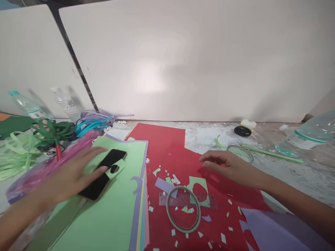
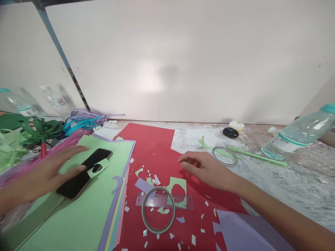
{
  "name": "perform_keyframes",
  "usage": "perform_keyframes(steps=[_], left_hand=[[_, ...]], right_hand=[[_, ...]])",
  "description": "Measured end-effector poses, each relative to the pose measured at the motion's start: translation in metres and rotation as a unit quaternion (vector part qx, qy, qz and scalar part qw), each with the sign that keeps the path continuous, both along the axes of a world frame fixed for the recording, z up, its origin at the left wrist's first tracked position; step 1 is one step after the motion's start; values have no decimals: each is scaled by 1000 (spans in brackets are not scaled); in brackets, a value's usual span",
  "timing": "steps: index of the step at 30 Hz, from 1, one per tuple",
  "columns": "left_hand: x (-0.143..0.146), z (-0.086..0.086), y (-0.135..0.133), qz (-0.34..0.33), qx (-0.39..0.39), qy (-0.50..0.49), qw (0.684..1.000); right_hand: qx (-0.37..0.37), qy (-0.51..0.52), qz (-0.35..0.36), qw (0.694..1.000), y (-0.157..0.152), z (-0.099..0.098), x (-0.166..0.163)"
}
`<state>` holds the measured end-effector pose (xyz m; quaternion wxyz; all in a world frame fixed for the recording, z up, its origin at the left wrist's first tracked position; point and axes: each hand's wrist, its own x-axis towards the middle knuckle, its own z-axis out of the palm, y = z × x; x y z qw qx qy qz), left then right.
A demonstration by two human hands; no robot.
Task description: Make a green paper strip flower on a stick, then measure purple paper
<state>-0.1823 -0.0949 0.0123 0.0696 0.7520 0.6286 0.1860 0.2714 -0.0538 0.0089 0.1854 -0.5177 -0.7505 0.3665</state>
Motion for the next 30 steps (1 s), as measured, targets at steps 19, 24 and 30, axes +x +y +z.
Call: perform_keyframes(steps=[19, 24, 30], left_hand=[[102, -13, 71, -177, -4, 50, 983], [101, -10, 92, -165, -119, 51, 978], [41, -30, 99, -80, -133, 135, 979]], right_hand=[[116, -198, 48, 972, 29, -22, -7], [95, -196, 52, 975, 51, -30, -5], [118, -126, 28, 985, 64, -17, -25]])
